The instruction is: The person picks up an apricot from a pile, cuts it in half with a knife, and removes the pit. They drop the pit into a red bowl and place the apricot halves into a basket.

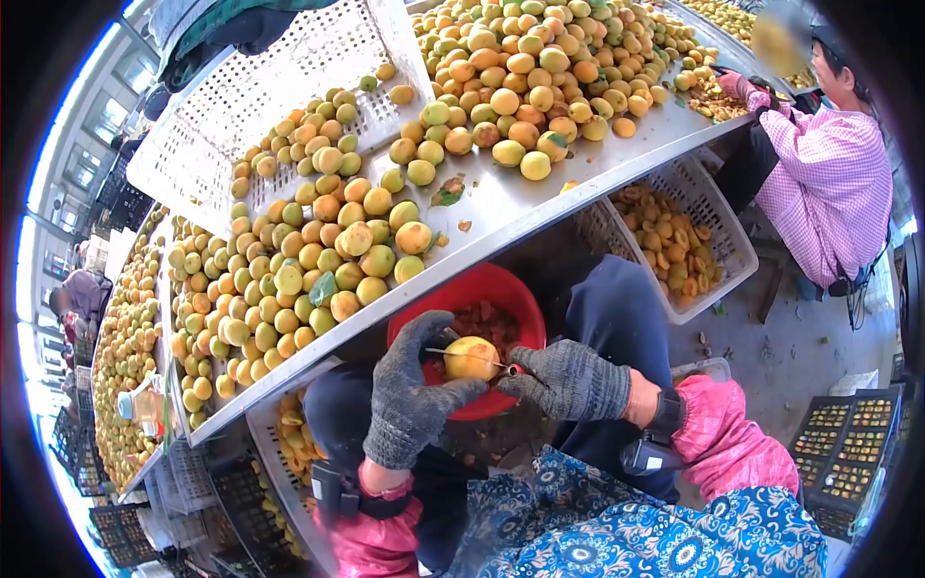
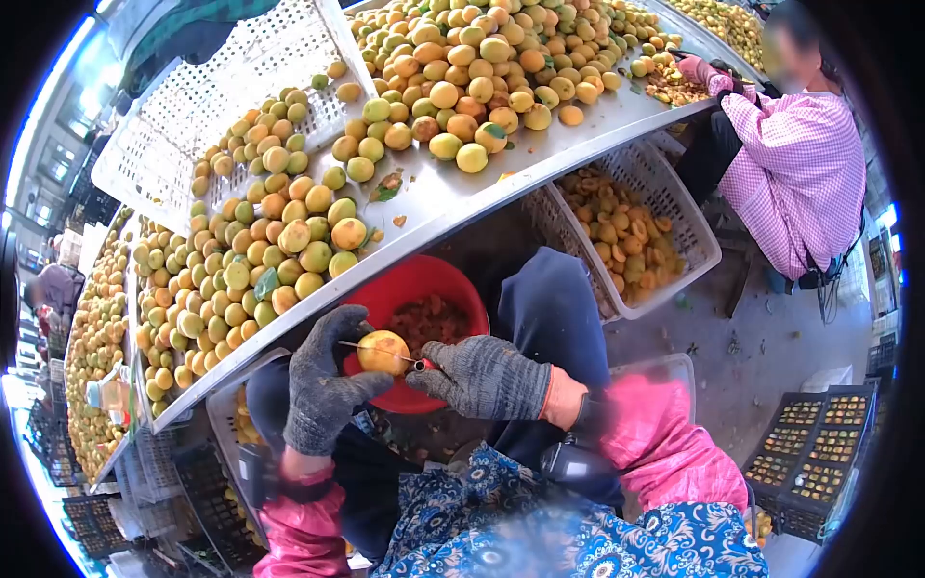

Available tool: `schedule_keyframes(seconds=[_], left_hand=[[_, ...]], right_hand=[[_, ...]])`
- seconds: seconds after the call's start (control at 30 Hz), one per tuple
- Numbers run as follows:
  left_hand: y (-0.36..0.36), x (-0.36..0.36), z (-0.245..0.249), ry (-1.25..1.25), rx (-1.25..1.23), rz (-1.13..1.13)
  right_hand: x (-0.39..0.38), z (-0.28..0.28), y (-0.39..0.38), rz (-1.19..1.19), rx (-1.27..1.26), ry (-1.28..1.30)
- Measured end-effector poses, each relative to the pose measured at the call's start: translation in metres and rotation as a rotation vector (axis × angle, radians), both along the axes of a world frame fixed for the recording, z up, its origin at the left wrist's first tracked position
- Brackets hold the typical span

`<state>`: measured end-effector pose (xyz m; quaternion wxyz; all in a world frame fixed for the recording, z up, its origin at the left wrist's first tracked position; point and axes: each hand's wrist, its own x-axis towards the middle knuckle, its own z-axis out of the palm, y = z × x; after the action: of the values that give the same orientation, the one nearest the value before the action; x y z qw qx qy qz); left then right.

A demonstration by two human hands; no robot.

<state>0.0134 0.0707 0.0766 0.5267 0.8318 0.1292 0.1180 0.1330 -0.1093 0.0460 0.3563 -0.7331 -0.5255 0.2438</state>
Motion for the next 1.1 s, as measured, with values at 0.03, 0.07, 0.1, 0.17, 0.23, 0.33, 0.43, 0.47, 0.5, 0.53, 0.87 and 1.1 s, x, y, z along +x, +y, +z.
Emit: schedule_keyframes(seconds=[0.03, 0.07, 0.1, 0.17, 0.23, 0.33, 0.43, 0.47, 0.5, 0.53, 0.87, 1.1], left_hand=[[-0.003, -0.003, -0.003, -0.024, -0.136, 0.106], [-0.016, -0.005, -0.013, -0.100, -0.499, 0.156], [-0.025, -0.008, -0.014, -0.107, -0.500, 0.155], [-0.040, -0.013, -0.012, 0.010, -0.702, 0.229], [-0.056, -0.009, -0.012, -0.086, -0.573, 0.265], [-0.059, -0.007, -0.014, -0.044, -0.323, 0.355], [-0.047, -0.014, -0.031, -0.042, 0.135, 0.260], [-0.045, -0.017, -0.035, -0.007, 0.061, 0.261], [-0.045, -0.017, -0.035, -0.002, 0.059, 0.257], [-0.045, -0.017, -0.035, 0.006, -0.040, 0.290], [-0.038, -0.007, -0.075, 0.027, -0.187, 0.255], [-0.028, -0.007, -0.077, 0.108, -0.356, 0.173]], right_hand=[[-0.004, -0.005, -0.001, -0.004, 0.002, -0.003], [-0.008, -0.009, -0.002, -0.064, 0.065, 0.038], [-0.011, -0.012, -0.003, -0.121, 0.127, 0.077], [-0.014, -0.010, -0.006, -0.114, 0.084, 0.050], [-0.016, -0.013, -0.006, -0.082, 0.108, 0.024], [-0.010, -0.015, -0.007, -0.022, 0.053, -0.074], [-0.013, -0.004, -0.003, -0.017, -0.121, -0.063], [-0.014, -0.002, -0.001, -0.017, -0.123, -0.058], [-0.013, 0.001, 0.001, -0.007, -0.139, -0.042], [-0.014, 0.001, 0.003, -0.004, -0.159, -0.025], [-0.012, -0.044, 0.005, 0.026, 0.087, 0.157], [0.000, -0.038, 0.008, 0.104, -0.043, 0.273]])
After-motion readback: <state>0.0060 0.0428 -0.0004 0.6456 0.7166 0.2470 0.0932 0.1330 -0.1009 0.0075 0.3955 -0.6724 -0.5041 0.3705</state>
